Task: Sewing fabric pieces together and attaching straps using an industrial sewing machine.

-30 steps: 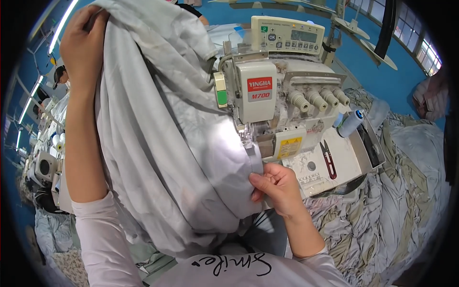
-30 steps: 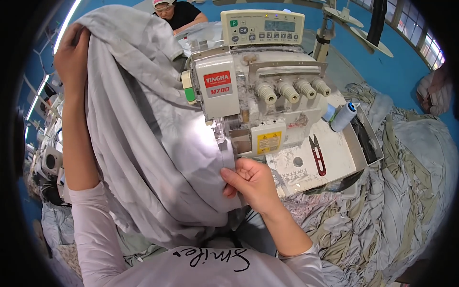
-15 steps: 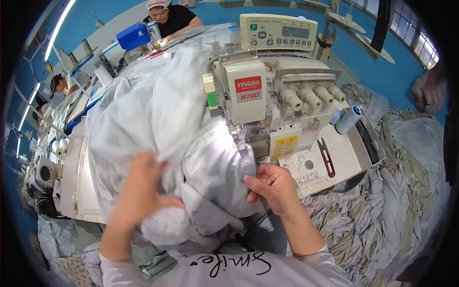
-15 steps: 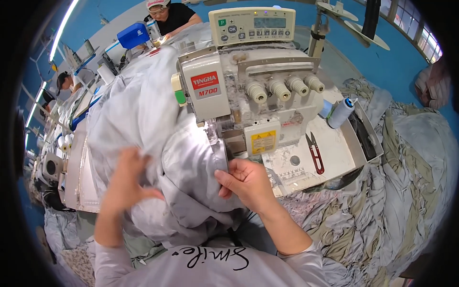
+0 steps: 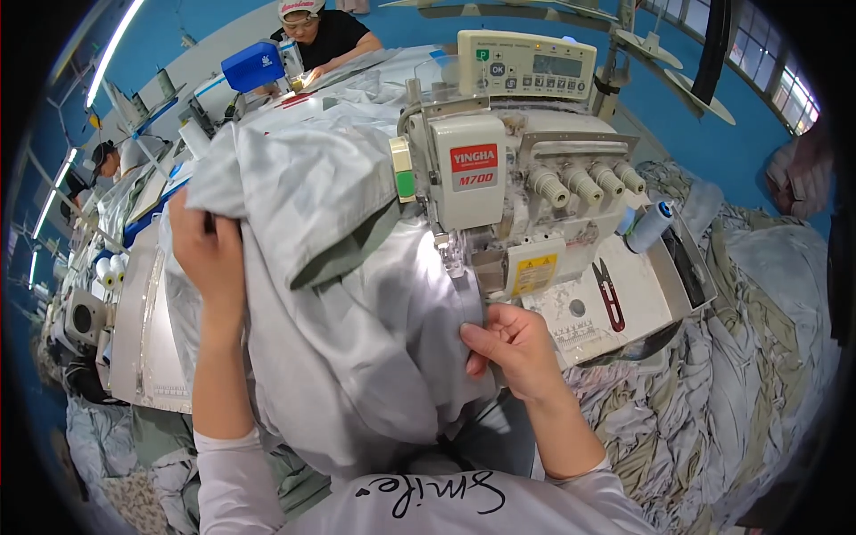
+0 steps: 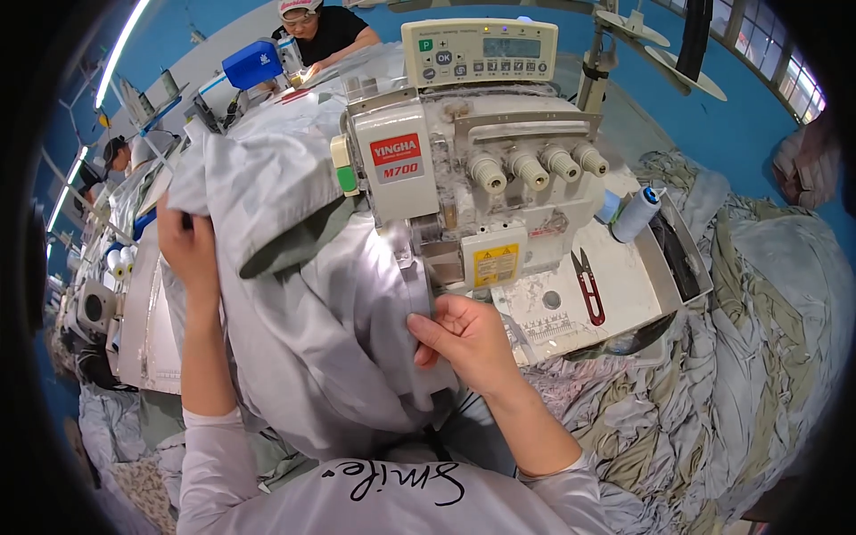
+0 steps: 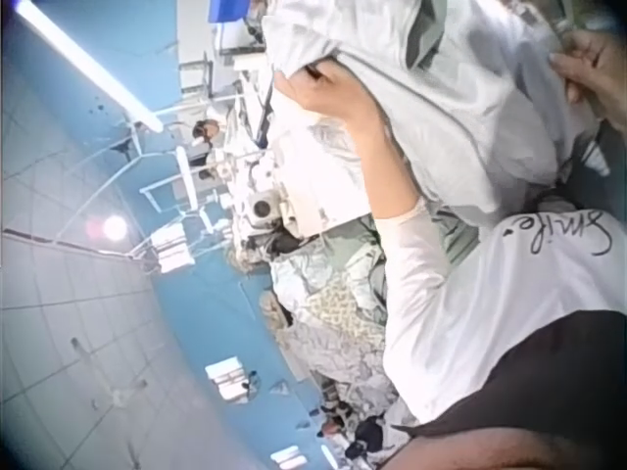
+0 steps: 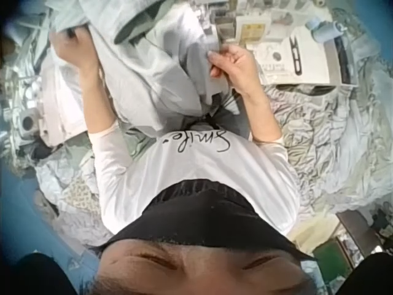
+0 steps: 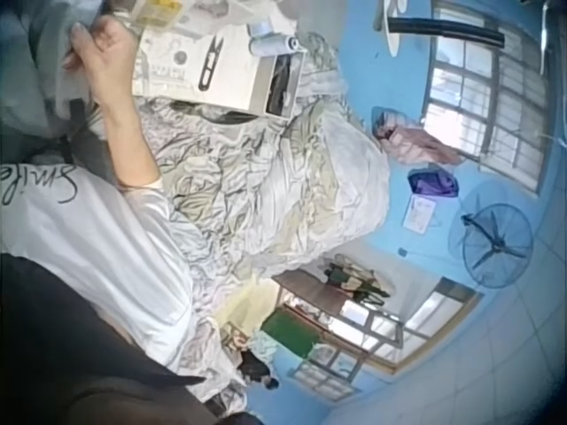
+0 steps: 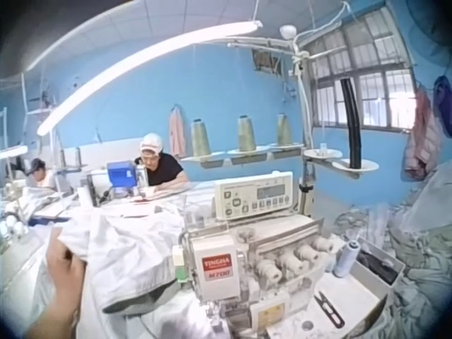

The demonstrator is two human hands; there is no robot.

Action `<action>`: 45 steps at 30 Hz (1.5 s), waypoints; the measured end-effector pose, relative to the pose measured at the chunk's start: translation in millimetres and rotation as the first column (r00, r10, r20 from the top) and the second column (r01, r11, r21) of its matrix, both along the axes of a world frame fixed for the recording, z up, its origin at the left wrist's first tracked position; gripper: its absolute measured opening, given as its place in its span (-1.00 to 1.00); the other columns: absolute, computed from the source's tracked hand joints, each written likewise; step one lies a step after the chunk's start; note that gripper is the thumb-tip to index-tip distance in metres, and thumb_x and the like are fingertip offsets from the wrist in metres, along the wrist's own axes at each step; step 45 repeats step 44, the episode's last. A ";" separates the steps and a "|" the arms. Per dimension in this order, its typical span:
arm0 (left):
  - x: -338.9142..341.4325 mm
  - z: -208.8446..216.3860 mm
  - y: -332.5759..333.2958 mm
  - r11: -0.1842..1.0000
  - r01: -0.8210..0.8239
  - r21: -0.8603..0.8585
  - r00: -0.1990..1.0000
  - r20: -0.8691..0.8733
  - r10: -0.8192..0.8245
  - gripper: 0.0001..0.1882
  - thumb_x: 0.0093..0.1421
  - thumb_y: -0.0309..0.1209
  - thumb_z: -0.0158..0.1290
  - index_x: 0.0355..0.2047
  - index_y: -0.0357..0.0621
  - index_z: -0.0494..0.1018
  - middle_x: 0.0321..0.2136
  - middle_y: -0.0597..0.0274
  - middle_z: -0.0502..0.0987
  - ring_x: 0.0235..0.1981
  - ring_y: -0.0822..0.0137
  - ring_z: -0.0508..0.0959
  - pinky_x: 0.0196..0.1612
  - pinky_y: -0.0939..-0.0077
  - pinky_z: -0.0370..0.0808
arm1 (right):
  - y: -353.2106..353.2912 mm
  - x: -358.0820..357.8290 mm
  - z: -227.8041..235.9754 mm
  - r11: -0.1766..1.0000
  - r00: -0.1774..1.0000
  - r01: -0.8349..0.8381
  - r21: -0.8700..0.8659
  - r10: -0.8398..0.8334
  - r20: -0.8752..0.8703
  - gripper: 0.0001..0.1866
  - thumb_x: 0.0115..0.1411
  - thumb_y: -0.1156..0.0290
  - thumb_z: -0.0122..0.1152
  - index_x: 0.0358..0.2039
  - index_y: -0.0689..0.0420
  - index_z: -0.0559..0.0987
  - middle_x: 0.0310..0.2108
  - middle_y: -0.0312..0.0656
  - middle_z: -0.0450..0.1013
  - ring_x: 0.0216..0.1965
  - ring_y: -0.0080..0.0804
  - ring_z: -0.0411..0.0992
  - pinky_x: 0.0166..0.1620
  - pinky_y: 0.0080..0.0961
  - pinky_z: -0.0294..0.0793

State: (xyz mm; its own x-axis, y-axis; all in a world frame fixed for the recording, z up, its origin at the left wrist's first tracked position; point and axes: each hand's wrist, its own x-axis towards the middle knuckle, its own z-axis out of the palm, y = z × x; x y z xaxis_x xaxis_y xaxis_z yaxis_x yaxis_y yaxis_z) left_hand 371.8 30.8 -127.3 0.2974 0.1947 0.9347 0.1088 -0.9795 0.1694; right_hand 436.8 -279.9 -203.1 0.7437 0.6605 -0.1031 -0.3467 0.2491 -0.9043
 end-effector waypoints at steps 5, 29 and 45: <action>21.0 39.9 37.4 0.995 -0.098 0.013 0.990 0.107 0.096 -0.82 0.03 -0.47 0.00 -0.32 -0.22 0.42 -0.32 0.12 0.47 -0.34 0.15 0.48 -0.27 0.49 0.39 | 0.8 -1.8 1.1 1.000 1.000 -0.002 0.003 0.002 0.018 -0.80 0.06 0.49 0.21 -0.61 0.17 0.38 -0.73 -0.32 0.38 -0.72 -0.61 0.40 -0.63 -0.71 0.40; -89.7 -71.3 -87.6 0.961 0.048 -0.273 0.649 -0.723 -0.238 -0.73 -0.10 -0.49 0.13 -0.34 -0.27 0.39 -0.42 -0.01 0.45 -0.36 0.01 0.41 -0.25 0.27 0.32 | -0.2 0.7 0.0 0.997 0.999 -0.052 -0.059 0.053 0.008 -0.81 0.07 0.44 0.22 -0.58 0.20 0.42 -0.68 -0.29 0.41 -0.69 -0.61 0.40 -0.59 -0.71 0.41; -5.2 -10.0 -31.9 0.908 -0.001 -0.419 0.934 -0.325 -0.149 -0.91 0.08 -0.49 0.02 -0.38 -0.23 0.43 -0.60 0.15 0.41 -0.53 0.31 0.35 -0.41 0.57 0.27 | 0.9 0.9 -1.7 0.999 0.999 -0.035 0.019 0.035 -0.027 -0.85 0.06 0.45 0.23 -0.46 0.26 0.48 -0.66 -0.27 0.43 -0.69 -0.60 0.40 -0.59 -0.72 0.42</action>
